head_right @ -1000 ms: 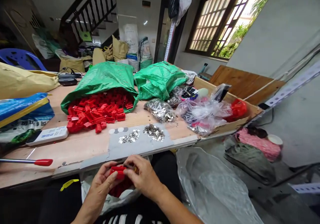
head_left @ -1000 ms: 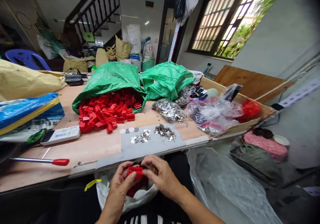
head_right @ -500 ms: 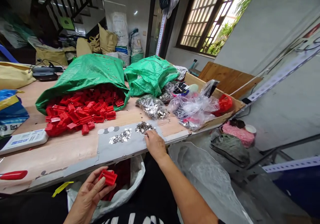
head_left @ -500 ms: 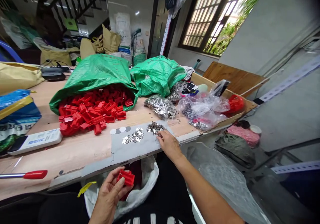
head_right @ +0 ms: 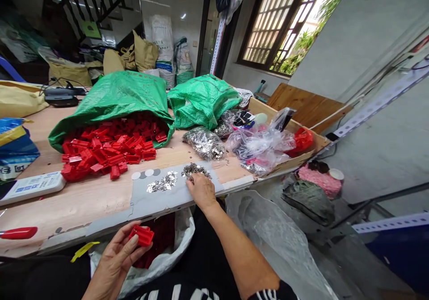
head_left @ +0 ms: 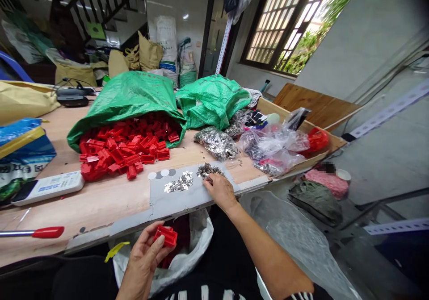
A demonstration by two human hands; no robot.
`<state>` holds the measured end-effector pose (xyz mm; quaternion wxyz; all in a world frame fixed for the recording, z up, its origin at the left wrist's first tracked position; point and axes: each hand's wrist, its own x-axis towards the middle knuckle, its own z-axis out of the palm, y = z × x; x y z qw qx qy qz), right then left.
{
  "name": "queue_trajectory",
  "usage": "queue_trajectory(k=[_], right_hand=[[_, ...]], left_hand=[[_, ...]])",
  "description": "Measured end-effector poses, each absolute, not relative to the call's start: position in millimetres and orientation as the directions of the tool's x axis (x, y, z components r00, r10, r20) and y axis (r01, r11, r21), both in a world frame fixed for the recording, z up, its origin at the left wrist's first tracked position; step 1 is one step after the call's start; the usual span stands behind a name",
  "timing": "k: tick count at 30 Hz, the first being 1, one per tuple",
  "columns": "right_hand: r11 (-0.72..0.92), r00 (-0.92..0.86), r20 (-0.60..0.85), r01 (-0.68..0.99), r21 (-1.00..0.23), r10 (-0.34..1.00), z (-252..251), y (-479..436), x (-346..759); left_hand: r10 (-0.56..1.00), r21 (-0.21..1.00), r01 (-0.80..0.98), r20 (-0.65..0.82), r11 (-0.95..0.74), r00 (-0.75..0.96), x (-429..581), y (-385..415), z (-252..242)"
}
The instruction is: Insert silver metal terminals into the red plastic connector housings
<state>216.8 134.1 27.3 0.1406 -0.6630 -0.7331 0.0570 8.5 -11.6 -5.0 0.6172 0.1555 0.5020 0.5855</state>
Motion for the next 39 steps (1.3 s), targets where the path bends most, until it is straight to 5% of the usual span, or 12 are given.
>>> queue_trajectory(k=[8, 24, 28, 39], right_hand=[[0.184, -0.174, 0.065, 0.857, -0.481, 0.983, 34.7, 127.7, 232.9], [0.202, -0.171, 0.108, 0.865, -0.459, 0.979, 25.8, 116.7, 219.6], [0.23, -0.176, 0.155, 0.847, -0.479, 0.972, 23.0, 116.4, 219.4], [0.322, -0.343, 0.168, 0.462, -0.826, 0.924, 53.2, 80.1, 205.0]], left_hand=[[0.874, 0.774, -0.575, -0.445, 0.265, -0.196, 9.6, -14.1, 0.2], [0.882, 0.776, -0.572, -0.435, 0.265, -0.182, 9.2, -13.8, -3.2], [0.92, 0.81, -0.538, -0.363, 0.233, -0.149, 6.2, -7.4, -4.5], [0.972, 0.985, -0.166, 0.012, -0.052, -0.235, 11.5, 12.7, 11.3]])
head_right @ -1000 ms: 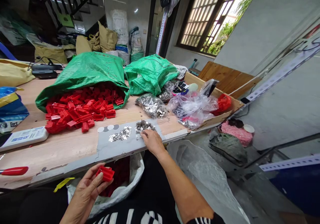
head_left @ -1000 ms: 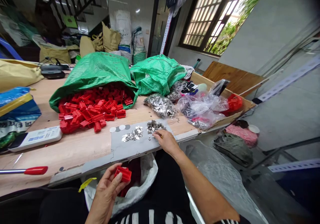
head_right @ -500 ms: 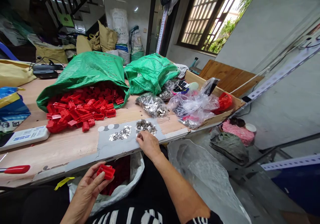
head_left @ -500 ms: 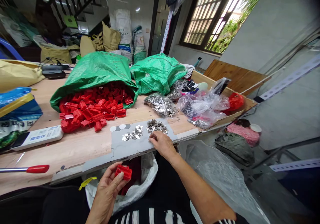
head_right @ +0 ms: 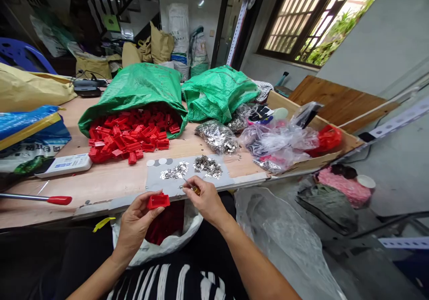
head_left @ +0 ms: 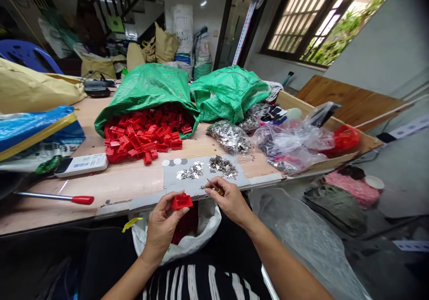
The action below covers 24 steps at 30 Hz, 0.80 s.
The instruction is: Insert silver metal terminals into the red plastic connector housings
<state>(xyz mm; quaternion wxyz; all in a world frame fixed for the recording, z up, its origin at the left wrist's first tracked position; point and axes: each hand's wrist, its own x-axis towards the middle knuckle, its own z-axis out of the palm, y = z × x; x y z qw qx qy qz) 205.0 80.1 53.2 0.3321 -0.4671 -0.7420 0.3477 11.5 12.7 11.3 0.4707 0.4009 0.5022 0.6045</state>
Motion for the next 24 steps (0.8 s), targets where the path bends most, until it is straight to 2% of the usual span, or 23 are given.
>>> queue_trajectory(k=[4, 8, 11, 15, 19, 24], right_hand=[[0.385, -0.428, 0.184, 0.449, -0.806, 0.885, 60.4, 59.6, 189.4], [0.494, -0.489, 0.249, 0.474, -0.729, 0.836, 57.3, 53.6, 179.3], [0.542, -0.529, 0.264, 0.486, -0.686, 0.807, 55.2, 53.8, 176.3], [0.525, -0.552, 0.235, 0.455, -0.72, 0.8, 59.3, 53.0, 176.2], [0.38, -0.532, 0.146, 0.362, -0.851, 0.834, 62.1, 52.9, 180.8], [0.2, -0.443, 0.06, 0.275, -0.94, 0.894, 51.7, 55.1, 184.5]], left_hand=[[0.964, 0.99, 0.004, 0.136, -0.139, -0.227, 10.5, 11.6, 6.4], [0.952, 0.962, 0.184, 0.238, -0.203, -0.194, 8.6, 8.5, 6.7], [0.936, 0.937, 0.247, 0.295, -0.245, -0.191, 9.2, 6.4, 9.7], [0.94, 0.968, 0.148, 0.236, -0.204, -0.245, 12.6, 3.8, 16.0], [0.947, 0.988, -0.019, 0.138, -0.15, -0.289, 15.4, 1.8, 21.1], [0.95, 0.987, -0.006, 0.152, -0.16, -0.273, 15.8, 0.2, 20.3]])
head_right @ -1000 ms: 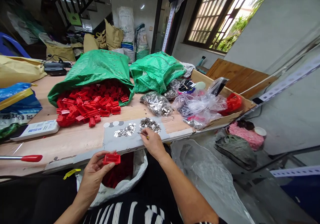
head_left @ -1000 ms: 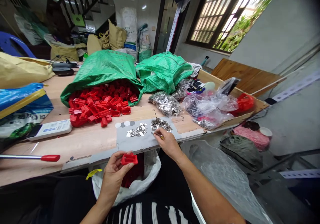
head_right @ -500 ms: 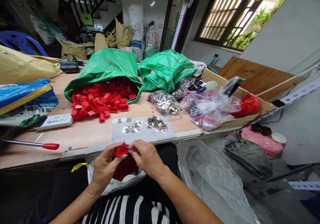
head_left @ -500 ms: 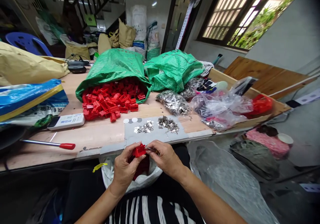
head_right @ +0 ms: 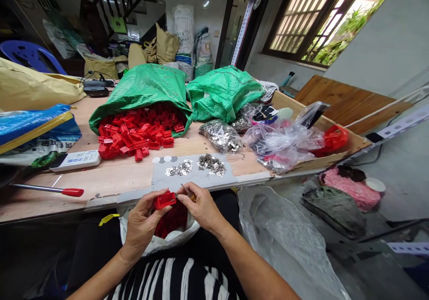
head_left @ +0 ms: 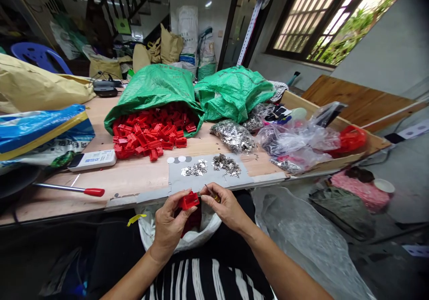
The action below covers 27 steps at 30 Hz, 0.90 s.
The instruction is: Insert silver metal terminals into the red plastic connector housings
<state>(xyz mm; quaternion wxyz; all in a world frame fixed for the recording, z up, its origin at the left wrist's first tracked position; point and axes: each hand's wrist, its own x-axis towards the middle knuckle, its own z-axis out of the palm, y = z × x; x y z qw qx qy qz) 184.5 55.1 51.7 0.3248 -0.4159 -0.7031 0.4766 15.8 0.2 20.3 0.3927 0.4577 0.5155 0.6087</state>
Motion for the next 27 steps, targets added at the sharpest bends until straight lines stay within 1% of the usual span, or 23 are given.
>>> queue_trajectory(k=[3, 5, 8, 11, 13, 17, 19, 21, 23, 24, 25, 27], right_hand=[[0.129, -0.443, 0.02, 0.216, -0.968, 0.896, 44.8, 55.5, 181.0], [0.052, -0.456, -0.021, 0.148, -0.988, 0.89, 41.5, 55.9, 177.8], [-0.08, -0.505, -0.081, 0.024, -0.997, 0.86, 37.5, 56.7, 174.3], [-0.169, -0.541, -0.127, -0.028, -0.985, 0.831, 33.2, 56.6, 173.6], [-0.185, -0.537, -0.144, -0.022, -0.983, 0.831, 30.3, 55.8, 173.8], [-0.148, -0.514, -0.133, 0.012, -0.989, 0.848, 27.2, 57.7, 174.8], [-0.07, -0.485, -0.109, 0.098, -0.993, 0.868, 28.4, 64.2, 178.0], [0.085, -0.413, -0.04, 0.281, -0.956, 0.91, 31.0, 75.4, 183.9], [0.231, -0.328, 0.061, 0.51, -0.829, 0.943, 33.3, 89.8, 191.0], [0.273, -0.302, 0.101, 0.605, -0.748, 0.948, 33.7, 97.2, 194.0], [0.299, -0.295, 0.125, 0.674, -0.676, 0.947, 33.6, 104.2, 196.2], [0.332, -0.315, 0.132, 0.749, -0.573, 0.94, 31.6, 115.9, 197.5]], left_hand=[[0.952, 0.987, 0.023, 0.159, -0.158, -0.263, 15.9, -1.5, 18.5], [0.956, 0.986, 0.042, 0.167, -0.162, -0.241, 15.8, -2.8, 17.5], [0.955, 0.97, 0.117, 0.23, -0.211, -0.188, 15.3, -4.2, 16.1], [0.947, 0.953, 0.173, 0.278, -0.251, -0.16, 14.6, -3.7, 14.3], [0.952, 0.959, 0.163, 0.259, -0.233, -0.163, 13.9, -2.4, 12.9], [0.96, 0.973, 0.122, 0.216, -0.196, -0.18, 12.2, -0.3, 9.9], [0.959, 0.98, 0.091, 0.191, -0.175, -0.211, 11.5, -0.1, 8.4], [0.958, 0.989, 0.046, 0.151, -0.144, -0.246, 11.0, -0.1, 6.8], [0.958, 0.993, -0.009, 0.11, -0.117, -0.265, 10.9, 0.3, 5.6], [0.96, 0.994, -0.045, 0.087, -0.103, -0.266, 10.9, 0.8, 5.2], [0.962, 0.992, -0.089, 0.06, -0.086, -0.265, 10.9, 1.6, 5.2], [0.965, 0.983, -0.176, 0.007, -0.055, -0.263, 11.0, 3.5, 6.2]])
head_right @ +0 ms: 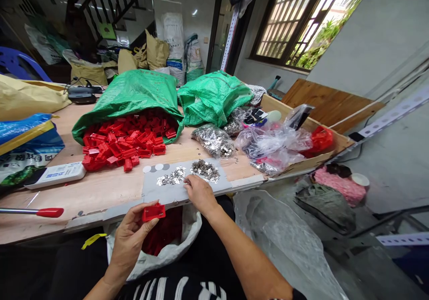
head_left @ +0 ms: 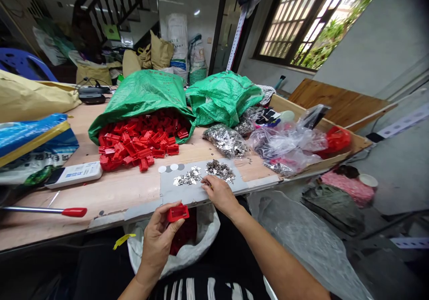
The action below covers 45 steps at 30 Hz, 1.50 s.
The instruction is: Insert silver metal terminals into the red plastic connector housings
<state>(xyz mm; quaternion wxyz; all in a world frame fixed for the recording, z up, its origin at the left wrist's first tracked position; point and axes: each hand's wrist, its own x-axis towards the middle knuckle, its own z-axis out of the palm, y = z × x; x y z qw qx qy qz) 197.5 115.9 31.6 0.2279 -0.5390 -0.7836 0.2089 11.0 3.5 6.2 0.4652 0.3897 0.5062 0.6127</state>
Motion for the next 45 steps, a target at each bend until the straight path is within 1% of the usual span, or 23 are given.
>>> queue_trajectory(k=[2, 5, 9, 13, 21, 24, 28, 31, 38, 45], right_hand=[[0.358, -0.343, 0.127, 0.785, -0.505, 0.931, 28.4, 123.9, 194.9], [0.386, -0.368, 0.127, 0.82, -0.423, 0.921, 24.8, 130.8, 186.9], [0.408, -0.4, 0.1, 0.836, -0.368, 0.911, 25.0, 136.4, 178.2], [0.384, -0.393, 0.065, 0.832, -0.401, 0.917, 25.9, 140.3, 176.0], [0.366, -0.378, 0.068, 0.811, -0.455, 0.923, 26.7, 140.4, 175.6], [0.363, -0.371, 0.084, 0.797, -0.482, 0.925, 26.7, 138.4, 176.8], [0.361, -0.362, 0.105, 0.772, -0.523, 0.926, 26.1, 136.8, 180.9], [0.388, -0.385, 0.131, 0.729, -0.564, 0.914, 26.3, 136.4, 184.5], [0.361, -0.36, 0.138, 0.683, -0.635, 0.923, 22.8, 139.8, 190.6], [0.353, -0.333, 0.164, 0.657, -0.666, 0.929, 19.6, 142.7, 191.6]], left_hand=[[0.963, 0.973, -0.227, -0.026, -0.037, -0.268, 11.1, 5.5, 8.3], [0.957, 0.968, -0.248, -0.043, -0.031, -0.287, 11.3, 6.9, 12.0], [0.951, 0.968, -0.25, -0.057, -0.022, -0.302, 10.5, 6.8, 13.5], [0.951, 0.969, -0.246, -0.062, -0.015, -0.303, 9.0, 7.0, 9.5], [0.954, 0.963, -0.27, -0.083, 0.002, -0.287, 10.9, 7.5, 3.2], [0.955, 0.936, -0.351, -0.13, 0.029, -0.267, 11.7, 11.7, 5.1], [0.951, 0.846, -0.525, -0.231, 0.092, -0.205, 11.7, 19.6, 14.1], [0.951, 0.802, -0.586, -0.262, 0.119, -0.165, 12.4, 24.5, 22.0], [0.958, 0.791, -0.602, -0.248, 0.114, -0.145, 16.9, 29.2, 28.4], [0.955, 0.775, -0.622, -0.259, 0.116, -0.145, 16.0, 24.4, 24.9]])
